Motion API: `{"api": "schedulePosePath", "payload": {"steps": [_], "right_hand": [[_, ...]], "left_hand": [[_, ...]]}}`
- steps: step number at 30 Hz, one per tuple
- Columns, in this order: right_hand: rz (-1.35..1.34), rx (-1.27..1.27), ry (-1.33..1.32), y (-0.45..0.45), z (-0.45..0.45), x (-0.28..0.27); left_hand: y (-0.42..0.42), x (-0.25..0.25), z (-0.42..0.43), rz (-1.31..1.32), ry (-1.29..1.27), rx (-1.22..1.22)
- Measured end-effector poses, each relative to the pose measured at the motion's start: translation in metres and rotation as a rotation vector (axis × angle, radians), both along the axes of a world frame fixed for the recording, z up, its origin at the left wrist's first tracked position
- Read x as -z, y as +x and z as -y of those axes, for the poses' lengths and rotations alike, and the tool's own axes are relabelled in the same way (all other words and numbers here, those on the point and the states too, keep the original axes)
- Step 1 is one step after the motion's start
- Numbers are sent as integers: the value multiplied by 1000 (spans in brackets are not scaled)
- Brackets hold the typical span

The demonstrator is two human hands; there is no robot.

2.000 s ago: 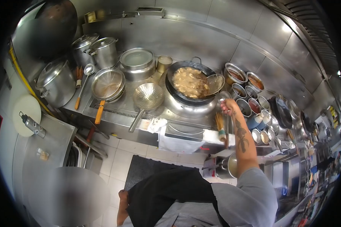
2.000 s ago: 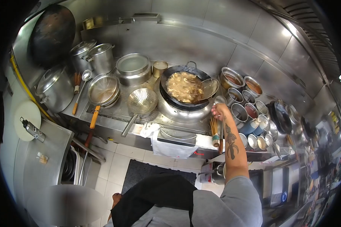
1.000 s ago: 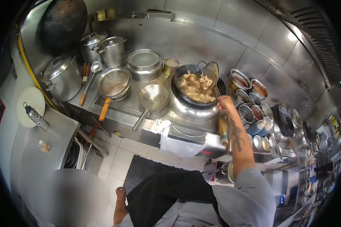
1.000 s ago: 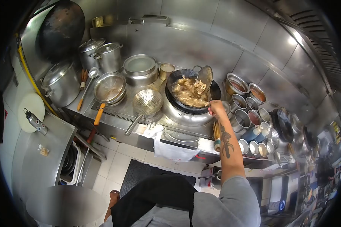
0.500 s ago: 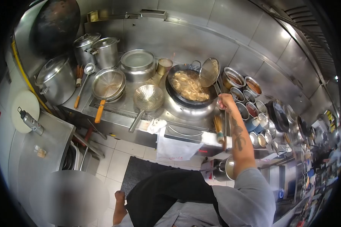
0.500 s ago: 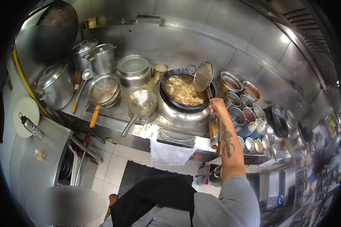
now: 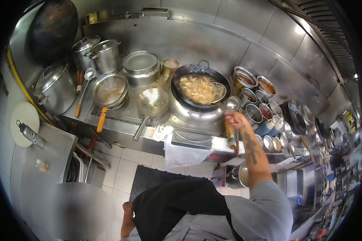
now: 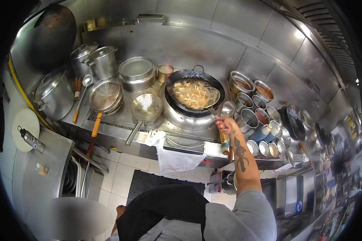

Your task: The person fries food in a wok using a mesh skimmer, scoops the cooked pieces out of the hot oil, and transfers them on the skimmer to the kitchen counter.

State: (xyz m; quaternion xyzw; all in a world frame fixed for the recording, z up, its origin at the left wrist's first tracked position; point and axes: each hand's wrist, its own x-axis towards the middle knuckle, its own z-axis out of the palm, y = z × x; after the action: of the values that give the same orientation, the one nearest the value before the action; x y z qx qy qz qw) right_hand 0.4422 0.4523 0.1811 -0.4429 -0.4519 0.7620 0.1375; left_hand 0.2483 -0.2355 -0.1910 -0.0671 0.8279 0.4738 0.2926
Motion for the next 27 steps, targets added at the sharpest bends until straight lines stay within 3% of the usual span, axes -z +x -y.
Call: {"api": "schedulePosePath", "payload": {"steps": [3,9,16,18,20,27], "right_hand": [[-73,-23,-112,-8,5,4],[-288,-150,-273,13,-3,0],[-151,-37,-70,15,15,-39],[4,14,144,6,25,-49],[89,32,265,-3,21,-44],[312,35,623,-34,19,-30]], "left_hand": [[-1,-19,-5,63,-24,54],[-1,-6,-7,85,22,-34],[5,-18,-10,20,1,6],[4,-16,-10,-22,21,1],[2,-14,-9,70,18,-75],[1,-4,-2,17,-34,-81]]}}
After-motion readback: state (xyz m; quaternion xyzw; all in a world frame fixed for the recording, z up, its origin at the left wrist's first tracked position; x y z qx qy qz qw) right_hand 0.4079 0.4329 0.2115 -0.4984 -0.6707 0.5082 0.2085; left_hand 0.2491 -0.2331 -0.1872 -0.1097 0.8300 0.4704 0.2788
